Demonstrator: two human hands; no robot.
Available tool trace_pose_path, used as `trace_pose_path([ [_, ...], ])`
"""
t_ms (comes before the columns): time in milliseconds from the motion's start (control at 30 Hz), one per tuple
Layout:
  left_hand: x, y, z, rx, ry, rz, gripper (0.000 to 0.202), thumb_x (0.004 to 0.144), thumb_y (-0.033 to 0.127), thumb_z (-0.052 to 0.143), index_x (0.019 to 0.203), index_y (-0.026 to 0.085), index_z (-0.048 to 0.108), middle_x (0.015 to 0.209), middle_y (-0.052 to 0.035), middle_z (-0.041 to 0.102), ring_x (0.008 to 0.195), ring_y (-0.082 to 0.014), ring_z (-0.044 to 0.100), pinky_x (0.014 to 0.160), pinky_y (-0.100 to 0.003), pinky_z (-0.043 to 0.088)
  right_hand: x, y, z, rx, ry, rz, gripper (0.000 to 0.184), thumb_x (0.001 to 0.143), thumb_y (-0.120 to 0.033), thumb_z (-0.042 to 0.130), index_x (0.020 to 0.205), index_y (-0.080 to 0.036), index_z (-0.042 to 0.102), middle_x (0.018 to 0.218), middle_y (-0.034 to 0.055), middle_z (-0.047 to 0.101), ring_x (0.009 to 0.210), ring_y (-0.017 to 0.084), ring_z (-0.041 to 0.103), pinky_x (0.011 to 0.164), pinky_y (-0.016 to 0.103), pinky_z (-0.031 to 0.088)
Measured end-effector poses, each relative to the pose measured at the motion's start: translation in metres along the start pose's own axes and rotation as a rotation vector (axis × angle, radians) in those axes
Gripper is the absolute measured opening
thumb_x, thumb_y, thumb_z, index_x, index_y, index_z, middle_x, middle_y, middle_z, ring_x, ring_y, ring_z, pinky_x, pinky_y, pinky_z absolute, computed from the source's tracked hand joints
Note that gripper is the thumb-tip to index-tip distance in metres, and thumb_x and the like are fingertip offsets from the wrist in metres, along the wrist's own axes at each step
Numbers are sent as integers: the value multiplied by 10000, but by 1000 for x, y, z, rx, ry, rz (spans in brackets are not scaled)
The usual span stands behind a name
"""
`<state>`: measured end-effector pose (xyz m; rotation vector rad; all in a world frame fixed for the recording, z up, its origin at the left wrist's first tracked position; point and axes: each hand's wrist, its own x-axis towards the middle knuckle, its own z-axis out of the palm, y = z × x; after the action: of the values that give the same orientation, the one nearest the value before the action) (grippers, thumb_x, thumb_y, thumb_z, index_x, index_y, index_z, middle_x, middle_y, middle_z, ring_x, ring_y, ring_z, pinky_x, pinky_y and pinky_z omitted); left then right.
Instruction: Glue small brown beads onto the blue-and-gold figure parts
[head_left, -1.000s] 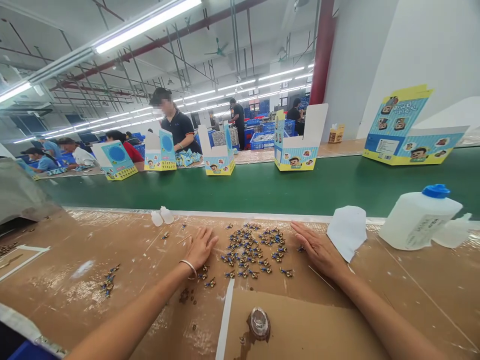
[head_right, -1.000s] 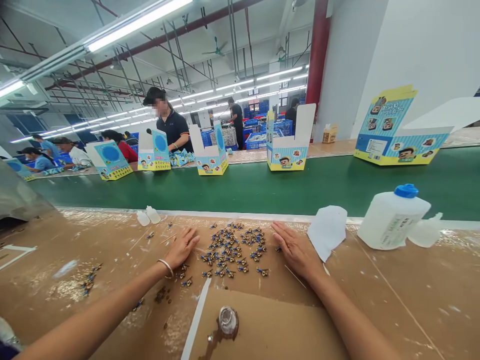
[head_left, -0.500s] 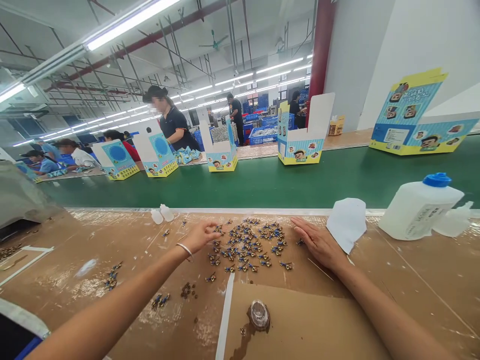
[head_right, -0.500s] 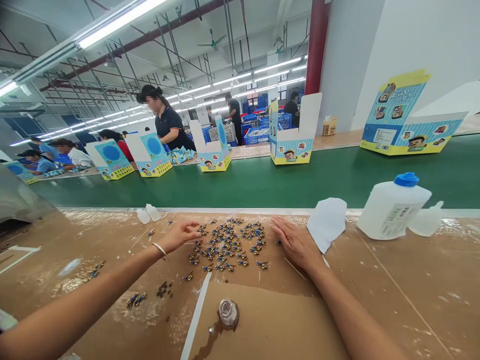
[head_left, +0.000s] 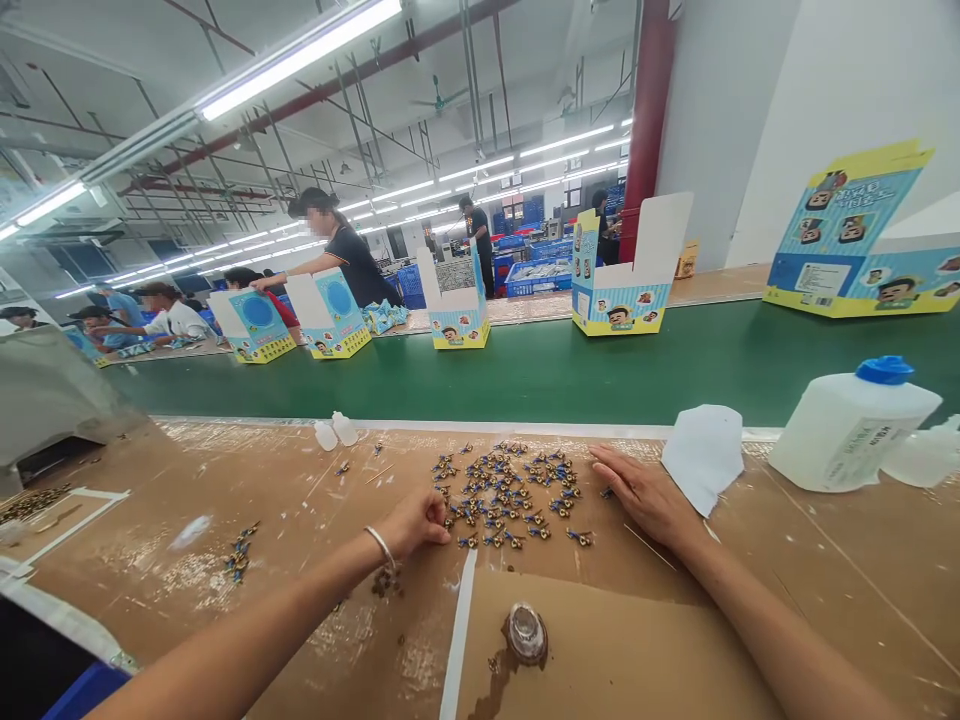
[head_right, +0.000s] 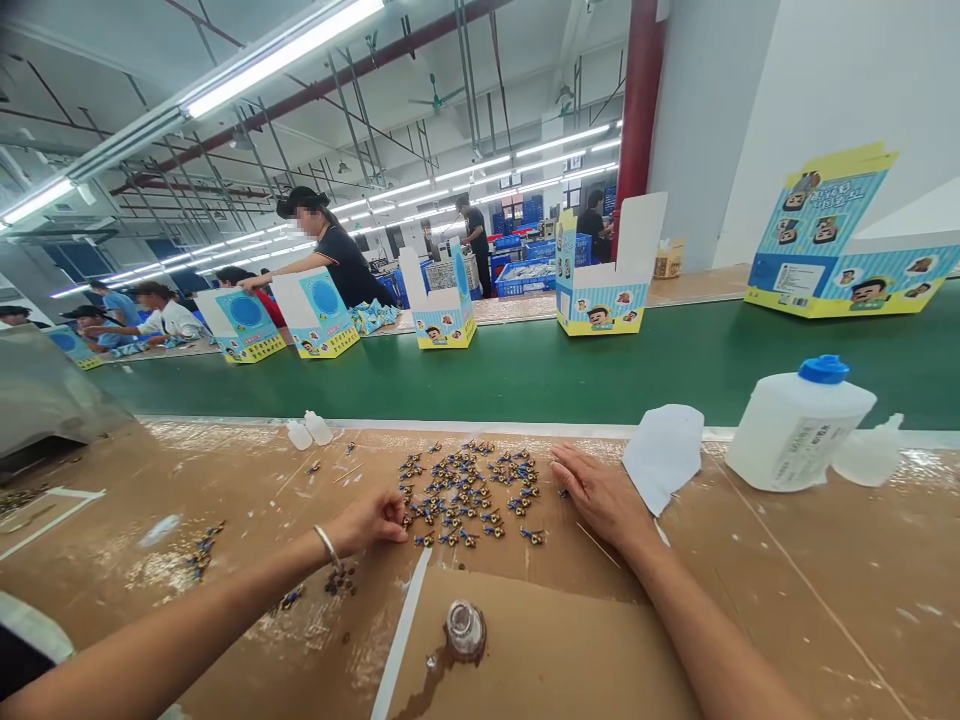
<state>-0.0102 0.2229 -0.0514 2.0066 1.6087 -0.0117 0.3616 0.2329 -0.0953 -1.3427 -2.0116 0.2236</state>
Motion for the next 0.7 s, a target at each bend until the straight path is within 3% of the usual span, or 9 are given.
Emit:
trace_pose_path([
  [100,6,7,-11,-47,45,18,212,870,313,564,962,125,602,926,-34,637,786,-150,623,703,-337,523,0,3,1,6,12,3,349,919,-404,460,1204,-207,504,1279,80,483,1203,217,439,1040,495,319],
  [167,-6,3,-25,-77,106,32,195,856,314,580,890,124,609,854,-18,637,755,-143,614,698,-326,506,0,5,2,18,29,6,355,922,-412,449,1207,-208,501,1276,81,485,1194,213,448,1035,488,329],
  [333,-76,-40,-53,-131,276,-27,209,763,342,590,701,148,632,601,29,595,619,-138,554,610,-252,402,0,7,3,41,97,18,365,922,-438,439,1179,-190,515,1211,78,529,1129,201,500,997,469,374],
  [467,-129,-81,-44,-158,353,-129,269,731,398,561,661,158,661,567,13,627,579,-162,560,569,-252,371,1,5,0,12,208,48,342,916,-447,449,1086,-170,558,1113,66,575,1042,179,544,949,437,416],
  [600,-157,-97,-24,-183,437,-183,246,699,384,577,678,172,701,662,-27,704,661,-206,622,622,-267,410,-2,-5,-14,-49,324,143,330,920,-466,418,1027,-206,590,1078,58,607,1000,149,566,912,357,434],
  [700,-166,-99,-14,-190,490,-197,237,695,371,577,717,186,724,732,-45,733,722,-220,649,666,-274,441,-12,-16,-30,-111,407,268,361,872,-519,408,968,-265,645,997,46,664,836,153,625,665,274,467],
])
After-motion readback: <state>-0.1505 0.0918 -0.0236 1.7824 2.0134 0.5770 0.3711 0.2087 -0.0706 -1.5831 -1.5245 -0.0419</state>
